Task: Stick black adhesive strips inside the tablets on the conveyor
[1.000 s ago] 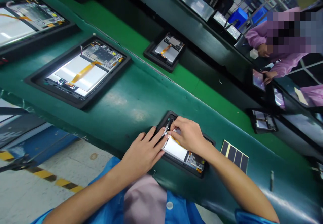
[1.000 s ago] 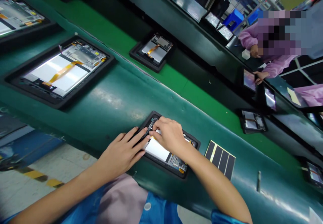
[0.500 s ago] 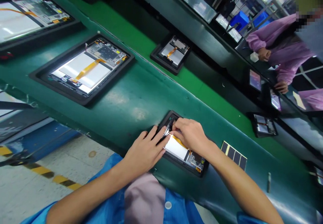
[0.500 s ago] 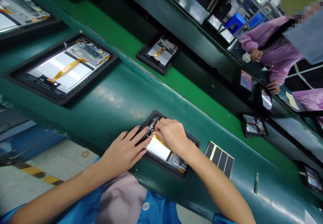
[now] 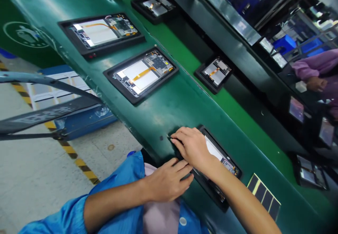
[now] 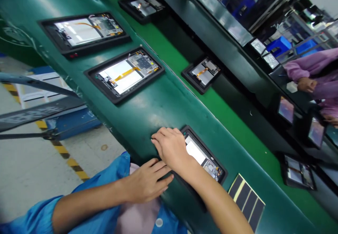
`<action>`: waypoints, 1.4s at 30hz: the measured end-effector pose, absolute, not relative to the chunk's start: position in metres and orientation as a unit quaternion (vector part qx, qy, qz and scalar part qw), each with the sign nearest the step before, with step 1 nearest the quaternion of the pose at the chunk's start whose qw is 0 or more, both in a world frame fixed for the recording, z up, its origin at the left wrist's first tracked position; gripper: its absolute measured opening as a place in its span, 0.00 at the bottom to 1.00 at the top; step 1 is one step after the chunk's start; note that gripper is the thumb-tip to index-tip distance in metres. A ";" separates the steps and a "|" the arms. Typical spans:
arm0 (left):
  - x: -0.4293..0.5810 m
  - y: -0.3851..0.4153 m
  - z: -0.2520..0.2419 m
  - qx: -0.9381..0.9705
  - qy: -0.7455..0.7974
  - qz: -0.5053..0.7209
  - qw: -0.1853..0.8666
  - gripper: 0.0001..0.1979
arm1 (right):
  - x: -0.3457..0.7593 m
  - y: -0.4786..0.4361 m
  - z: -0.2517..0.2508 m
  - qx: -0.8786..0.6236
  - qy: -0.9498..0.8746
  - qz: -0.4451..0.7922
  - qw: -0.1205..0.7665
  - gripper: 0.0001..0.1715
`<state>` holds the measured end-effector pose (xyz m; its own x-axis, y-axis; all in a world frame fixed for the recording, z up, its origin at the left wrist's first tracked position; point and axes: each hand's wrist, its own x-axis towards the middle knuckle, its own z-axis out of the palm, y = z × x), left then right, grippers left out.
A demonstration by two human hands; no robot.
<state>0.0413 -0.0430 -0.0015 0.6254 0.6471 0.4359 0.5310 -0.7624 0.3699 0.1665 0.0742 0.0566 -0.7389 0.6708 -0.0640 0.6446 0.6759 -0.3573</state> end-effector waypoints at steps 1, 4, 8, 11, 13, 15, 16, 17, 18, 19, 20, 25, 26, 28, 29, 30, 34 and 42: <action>0.041 -0.042 -0.002 0.895 0.329 0.283 0.108 0.13 | 0.160 0.074 0.054 -0.355 -0.919 0.171 0.029 0.12; 0.041 -0.041 -0.003 0.889 0.327 0.298 0.119 0.13 | 0.145 0.074 0.048 -0.343 -0.929 0.138 0.011 0.11; 0.042 -0.043 -0.007 0.882 0.325 0.319 0.121 0.13 | 0.134 0.074 0.045 -0.329 -0.939 0.103 -0.008 0.11; 0.042 -0.044 -0.008 0.880 0.324 0.326 0.123 0.13 | 0.129 0.075 0.044 -0.330 -0.939 0.094 -0.019 0.11; 0.042 -0.044 -0.008 0.879 0.324 0.329 0.124 0.12 | 0.127 0.075 0.043 -0.336 -0.937 0.094 -0.025 0.11; 0.042 -0.044 -0.008 0.877 0.325 0.331 0.123 0.12 | 0.126 0.074 0.042 -0.340 -0.935 0.098 -0.031 0.12; 0.042 -0.044 -0.008 0.877 0.325 0.332 0.123 0.12 | 0.125 0.073 0.042 -0.341 -0.934 0.100 -0.033 0.12; 0.042 -0.044 -0.009 0.876 0.324 0.334 0.123 0.12 | 0.125 0.073 0.042 -0.342 -0.934 0.102 -0.035 0.12; 0.042 -0.044 -0.010 0.877 0.322 0.336 0.123 0.12 | 0.124 0.072 0.043 -0.344 -0.932 0.104 -0.035 0.13; 0.043 -0.044 -0.011 0.877 0.320 0.337 0.122 0.12 | 0.124 0.072 0.043 -0.348 -0.931 0.106 -0.037 0.13; 0.043 -0.044 -0.011 0.878 0.317 0.336 0.122 0.12 | 0.123 0.072 0.043 -0.352 -0.929 0.108 -0.038 0.13; 0.043 -0.044 -0.012 0.877 0.318 0.339 0.121 0.11 | 0.120 0.073 0.042 -0.363 -0.924 0.110 -0.043 0.12; 0.043 -0.043 -0.012 0.878 0.318 0.338 0.120 0.11 | 0.119 0.073 0.041 -0.362 -0.925 0.106 -0.043 0.12; 0.043 -0.043 -0.011 0.880 0.315 0.335 0.119 0.11 | 0.118 0.073 0.039 -0.359 -0.928 0.097 -0.041 0.12; 0.043 -0.043 -0.011 0.881 0.314 0.334 0.120 0.11 | 0.118 0.073 0.038 -0.356 -0.929 0.093 -0.038 0.12; 0.043 -0.043 -0.010 0.881 0.314 0.334 0.119 0.11 | 0.118 0.073 0.037 -0.352 -0.931 0.092 -0.033 0.12; 0.043 -0.044 -0.010 0.880 0.318 0.333 0.115 0.11 | 0.124 0.073 0.040 -0.357 -0.927 0.116 0.020 0.13; 0.042 -0.044 -0.011 0.886 0.318 0.315 0.119 0.13 | 0.141 0.076 0.048 -0.346 -0.922 0.153 0.079 0.16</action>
<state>0.0420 -0.0445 -0.0113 0.5994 0.6388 0.4822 0.4889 -0.7693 0.4114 0.1407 0.0755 0.0485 -0.7479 0.6626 0.0403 0.6139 0.7134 -0.3379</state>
